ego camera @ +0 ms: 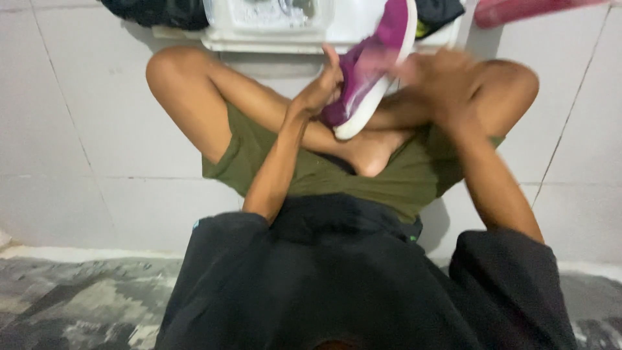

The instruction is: The person scrubs a purple sneaker with a pink brush and soapy water, focusing on the upper, sides, and sole. They repeatedly dip the brush into a white basin and wipe the shoe with a dark cloth.

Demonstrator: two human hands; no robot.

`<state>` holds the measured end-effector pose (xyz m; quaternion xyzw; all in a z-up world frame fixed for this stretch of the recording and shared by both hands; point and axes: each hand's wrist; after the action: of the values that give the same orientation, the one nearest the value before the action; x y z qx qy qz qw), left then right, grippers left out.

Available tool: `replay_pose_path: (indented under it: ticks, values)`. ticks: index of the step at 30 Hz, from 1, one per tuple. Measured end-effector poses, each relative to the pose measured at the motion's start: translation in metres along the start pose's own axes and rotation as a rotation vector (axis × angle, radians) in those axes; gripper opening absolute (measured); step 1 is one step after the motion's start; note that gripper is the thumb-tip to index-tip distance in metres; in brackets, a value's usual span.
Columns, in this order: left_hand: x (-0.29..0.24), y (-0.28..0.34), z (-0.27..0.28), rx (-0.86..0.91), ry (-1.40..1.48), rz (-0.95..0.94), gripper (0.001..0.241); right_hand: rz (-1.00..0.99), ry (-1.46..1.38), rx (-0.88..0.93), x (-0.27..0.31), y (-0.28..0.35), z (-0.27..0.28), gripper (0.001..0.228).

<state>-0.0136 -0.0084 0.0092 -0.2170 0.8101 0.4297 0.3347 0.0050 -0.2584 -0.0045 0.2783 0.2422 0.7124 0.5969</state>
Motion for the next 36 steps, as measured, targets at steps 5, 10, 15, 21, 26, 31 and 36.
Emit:
replay_pose_path:
  ticks: [5, 10, 15, 21, 26, 31, 36]
  values:
    - [-0.004, 0.001, -0.001, 0.255, 0.179, -0.294, 0.113, 0.768, 0.159, -0.961, 0.044, 0.036, -0.016, 0.077]
    - [0.018, -0.01, 0.004, 0.074, 0.203, -0.158, 0.085, 0.179, 0.244, -0.76, -0.042, -0.033, -0.067, 0.051]
    - [0.005, -0.01, 0.01, 0.186, 0.201, -0.216, 0.094, 0.737, 0.173, -1.045, -0.002, -0.009, -0.027, 0.068]
    - [0.007, -0.008, 0.006, 0.137, 0.061, -0.263, 0.117, 0.109, 0.44, -0.72, -0.06, -0.111, -0.208, 0.064]
    - [0.018, -0.012, 0.008, 0.15, 0.119, -0.263, 0.074, 0.077, 0.419, -0.992, -0.066, -0.038, 0.007, 0.066]
    - [0.026, -0.021, 0.013, 0.073, 0.205, -0.21, 0.084, 0.194, 0.3, -0.399, -0.117, -0.089, -0.199, 0.051]
    - [0.043, -0.018, 0.012, 0.071, 0.222, -0.196, 0.075, 0.072, 0.648, -1.12, -0.114, -0.1, -0.108, 0.082]
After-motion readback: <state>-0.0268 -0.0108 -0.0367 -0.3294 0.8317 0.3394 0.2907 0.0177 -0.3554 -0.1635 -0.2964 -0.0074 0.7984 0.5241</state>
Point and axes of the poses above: each hand's wrist, its own y-axis away from the middle knuckle, its own z-axis out of the back of the hand, x = y × z, and after that the axes turned 5 degrees about x, right-handed
